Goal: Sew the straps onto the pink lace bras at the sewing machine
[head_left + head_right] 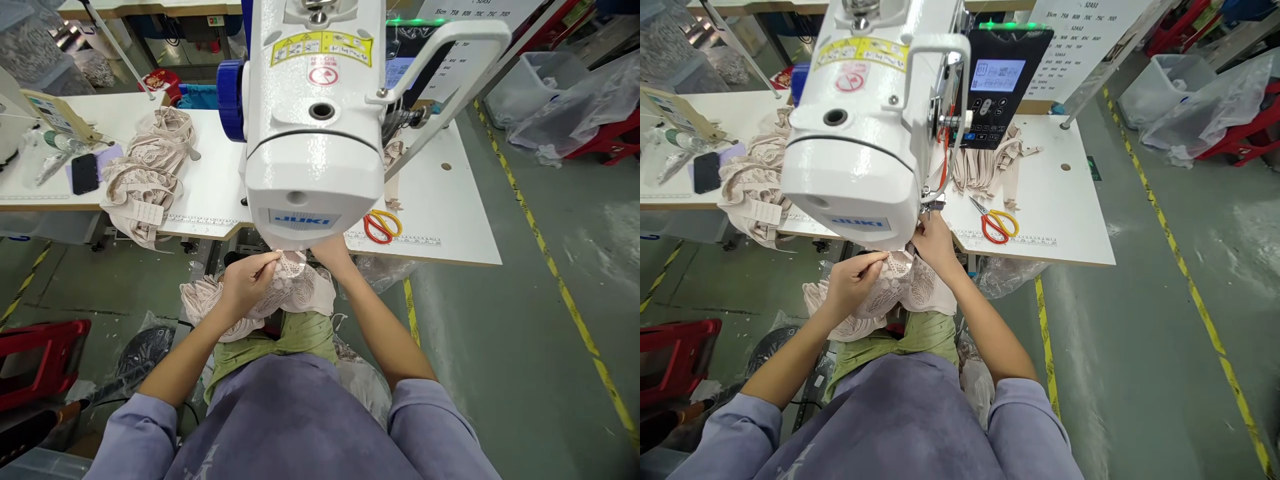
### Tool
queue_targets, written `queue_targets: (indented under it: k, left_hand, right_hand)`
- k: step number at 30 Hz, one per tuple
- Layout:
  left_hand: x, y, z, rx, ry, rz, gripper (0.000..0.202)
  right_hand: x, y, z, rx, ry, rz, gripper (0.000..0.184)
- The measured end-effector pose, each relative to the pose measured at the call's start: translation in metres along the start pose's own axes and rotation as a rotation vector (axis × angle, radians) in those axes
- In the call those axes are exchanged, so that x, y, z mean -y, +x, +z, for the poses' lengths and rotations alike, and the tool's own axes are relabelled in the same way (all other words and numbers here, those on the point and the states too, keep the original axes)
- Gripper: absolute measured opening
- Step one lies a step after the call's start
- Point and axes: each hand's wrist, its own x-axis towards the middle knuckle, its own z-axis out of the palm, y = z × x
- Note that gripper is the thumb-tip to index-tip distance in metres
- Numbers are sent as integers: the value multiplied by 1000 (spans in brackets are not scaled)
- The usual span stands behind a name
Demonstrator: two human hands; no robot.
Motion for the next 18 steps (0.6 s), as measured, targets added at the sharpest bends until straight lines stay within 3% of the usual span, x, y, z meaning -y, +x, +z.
queue_targets:
  k: [9,18]
  left_hand:
    - [7,-2,-1,-168,-10,-70,19]
    - [4,3,4,-139,-46,-90,20]
  right_hand:
    - [-11,-3,4,-42,-57,-3,13]
    - [-15,-2,4,-59,-63,-25,18]
